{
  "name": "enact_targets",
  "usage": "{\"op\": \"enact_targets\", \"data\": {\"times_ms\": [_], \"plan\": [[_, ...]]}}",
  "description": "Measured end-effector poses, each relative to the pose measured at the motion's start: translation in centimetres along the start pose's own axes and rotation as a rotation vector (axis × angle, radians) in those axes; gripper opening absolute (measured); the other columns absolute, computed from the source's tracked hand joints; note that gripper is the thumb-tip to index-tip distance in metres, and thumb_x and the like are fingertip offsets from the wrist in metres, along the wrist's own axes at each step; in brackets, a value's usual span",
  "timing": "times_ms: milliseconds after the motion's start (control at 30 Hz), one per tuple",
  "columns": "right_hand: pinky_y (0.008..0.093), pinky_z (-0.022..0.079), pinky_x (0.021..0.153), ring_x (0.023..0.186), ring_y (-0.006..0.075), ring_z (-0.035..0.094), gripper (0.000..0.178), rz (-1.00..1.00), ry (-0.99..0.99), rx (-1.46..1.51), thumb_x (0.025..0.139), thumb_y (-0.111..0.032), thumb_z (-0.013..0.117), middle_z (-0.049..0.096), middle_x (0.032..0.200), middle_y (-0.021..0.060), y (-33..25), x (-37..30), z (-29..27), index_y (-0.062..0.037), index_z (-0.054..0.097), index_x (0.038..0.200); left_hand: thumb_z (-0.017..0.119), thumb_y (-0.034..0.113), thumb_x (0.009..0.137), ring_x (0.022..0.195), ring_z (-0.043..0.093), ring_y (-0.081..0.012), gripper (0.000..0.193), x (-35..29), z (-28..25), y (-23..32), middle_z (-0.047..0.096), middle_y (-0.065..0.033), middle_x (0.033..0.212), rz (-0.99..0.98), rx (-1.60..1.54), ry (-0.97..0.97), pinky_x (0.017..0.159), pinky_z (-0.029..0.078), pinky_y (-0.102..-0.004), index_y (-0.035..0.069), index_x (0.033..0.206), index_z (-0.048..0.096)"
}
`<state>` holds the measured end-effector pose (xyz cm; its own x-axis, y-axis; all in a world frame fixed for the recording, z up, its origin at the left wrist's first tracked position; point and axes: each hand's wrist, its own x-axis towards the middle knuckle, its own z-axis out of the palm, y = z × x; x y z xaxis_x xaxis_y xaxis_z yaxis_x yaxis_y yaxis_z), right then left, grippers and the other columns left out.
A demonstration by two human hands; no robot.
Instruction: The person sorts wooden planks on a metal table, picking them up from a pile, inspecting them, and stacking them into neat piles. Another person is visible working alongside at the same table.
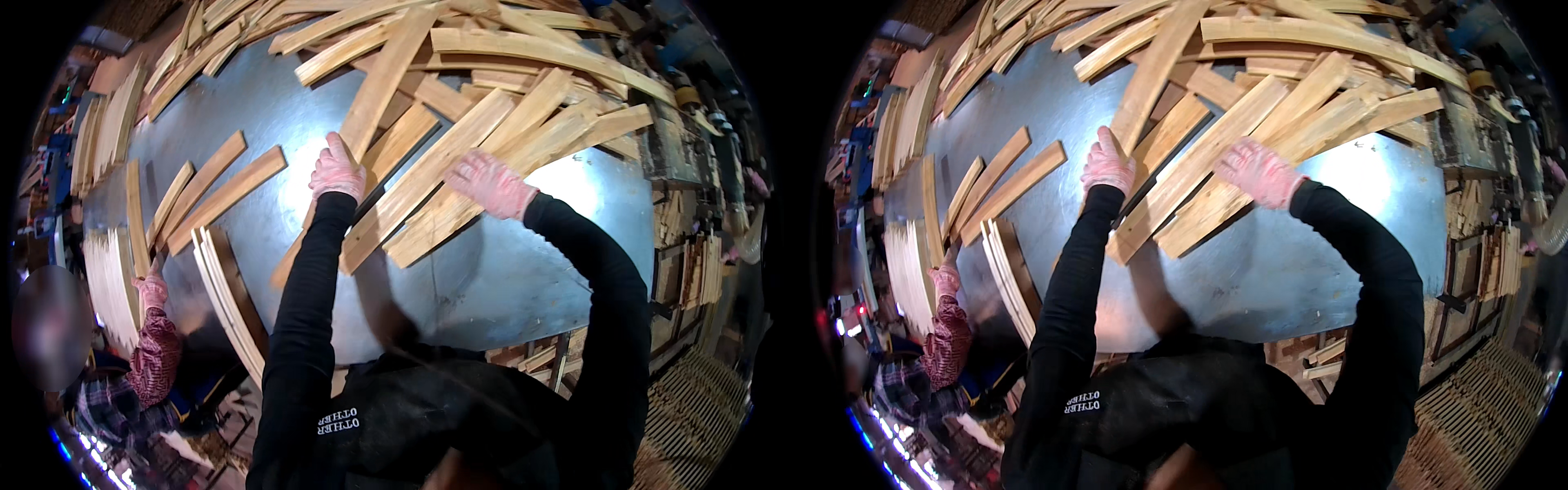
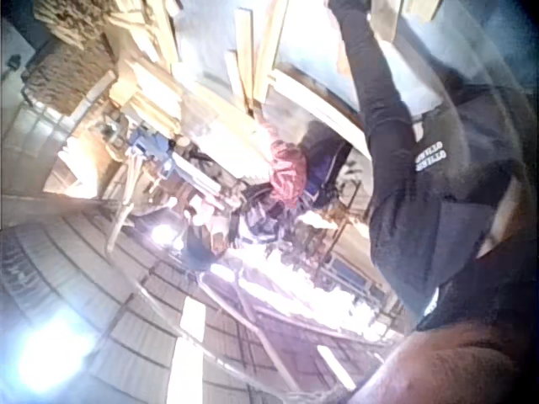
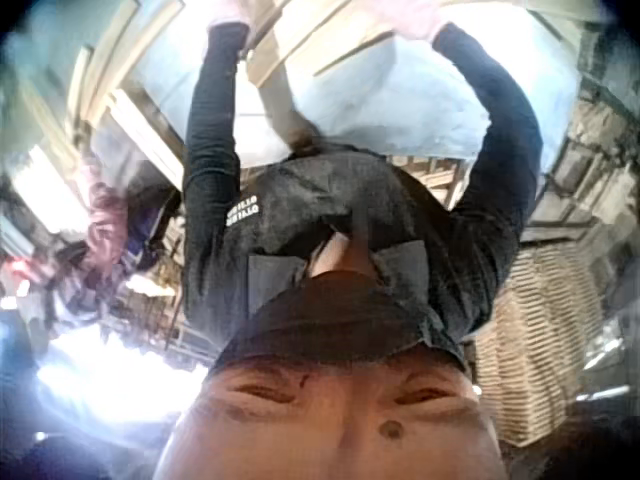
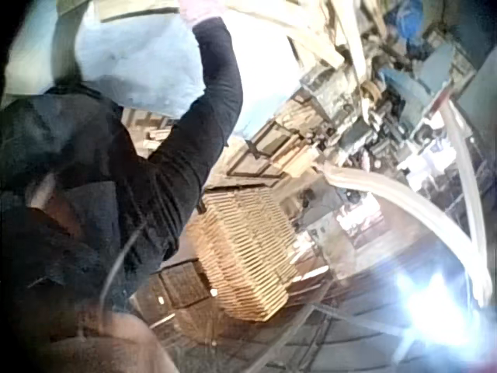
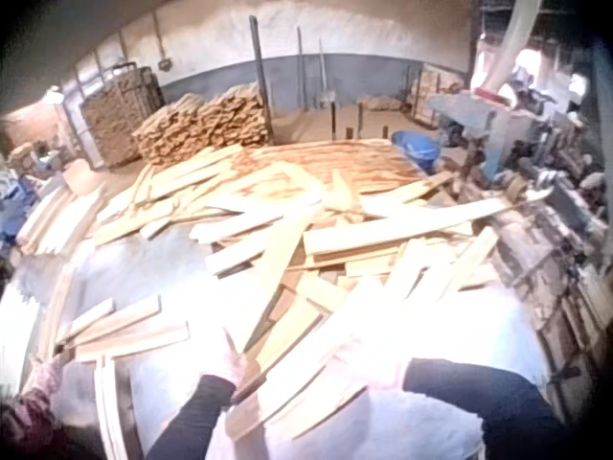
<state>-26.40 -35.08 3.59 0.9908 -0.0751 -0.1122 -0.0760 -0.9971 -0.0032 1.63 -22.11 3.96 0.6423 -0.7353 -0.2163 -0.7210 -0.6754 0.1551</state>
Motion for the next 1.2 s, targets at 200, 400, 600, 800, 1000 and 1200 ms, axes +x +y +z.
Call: {"op": "enact_targets", "data": {"times_ms": [200, 400, 600, 800, 1000, 1200], "plan": [[0.0407, 0.049, 0.095, 0.109, 0.0315, 0.061, 0.065, 0.105, -0.169, 0.011, 0.078, -0.019, 0.067, 0.061, 0.115, 0.0158, -1.1, 0.4, -1.0, -0.0014, 0.046, 0.136, 0.074, 0.031, 0.077, 0.123, 0.052, -0.0396, 0.101, -5.7, -0.4, -12.7, 0.05, -0.0245, 0.135, 0.087, -0.097, 0.099, 0.1, 0.046, -0.0466, 0.007, 0.155, 0.015], [0.0381, 0.055, 0.088, 0.102, 0.0288, 0.067, 0.076, 0.469, -0.152, 0.807, 0.079, -0.027, 0.074, 0.066, 0.112, 0.0172, -4.3, 5.7, -9.4, 0.0049, 0.04, 0.139, 0.075, 0.027, 0.079, 0.098, 0.065, -0.0319, 0.074, -15.0, -1.4, -18.5, 0.06, -0.0215, 0.121, -0.236, -2.039, -0.825, 0.083, 0.056, -0.0435, 0.0, 0.141, 0.043], [0.0328, 0.057, 0.087, 0.091, 0.023, 0.069, 0.031, 0.542, 0.244, 2.348, 0.093, -0.022, 0.069, 0.068, 0.096, 0.0098, -3.0, 16.2, 0.5, -0.0006, 0.062, 0.114, 0.077, 0.03, 0.079, 0.098, 0.063, -0.0309, 0.074, -18.3, 3.1, -17.2, 0.058, -0.0235, 0.122, -0.157, -2.569, -0.921, 0.083, 0.054, -0.0423, 0.0, 0.138, 0.045], [0.0329, 0.048, 0.094, 0.107, 0.0197, 0.059, 0.057, 0.618, 0.133, 2.143, 0.079, -0.022, 0.081, 0.066, 0.107, 0.0074, -18.7, 19.7, 1.0, -0.0018, 0.056, 0.125, 0.052, 0.06, 0.095, 0.093, 0.065, -0.0277, 0.074, -20.3, 7.6, -20.5, 0.064, -0.0187, 0.111, -0.19, -2.694, -0.897, 0.071, 0.061, -0.0422, 0.0, 0.139, 0.047], [0.0343, 0.06, 0.078, 0.086, 0.0197, 0.067, 0.039, 0.645, 0.329, 2.286, 0.084, -0.012, 0.072, 0.066, 0.097, 0.0089, -18.9, 15.5, 0.6, -0.0016, 0.057, 0.119, 0.072, 0.021, 0.081, 0.1, 0.065, -0.0309, 0.047, -20.4, 2.2, -20.5, 0.068, -0.0188, 0.108, -0.034, -0.989, -0.081, 0.093, 0.05, -0.0364, 0.002, 0.123, 0.063], [0.0378, 0.059, 0.073, 0.072, 0.0223, 0.063, 0.028, 0.833, 0.858, 1.824, 0.085, -0.015, 0.066, 0.061, 0.085, 0.0101, -8.2, 1.9, -3.6, 0.0001, 0.057, 0.107, 0.062, 0.011, 0.087, 0.123, 0.054, -0.0371, 0.057, -19.6, 1.7, -14.6, 0.055, -0.0193, 0.134, 0.107, -0.659, 0.267, 0.099, 0.048, -0.0432, 0.008, 0.142, 0.047]]}}
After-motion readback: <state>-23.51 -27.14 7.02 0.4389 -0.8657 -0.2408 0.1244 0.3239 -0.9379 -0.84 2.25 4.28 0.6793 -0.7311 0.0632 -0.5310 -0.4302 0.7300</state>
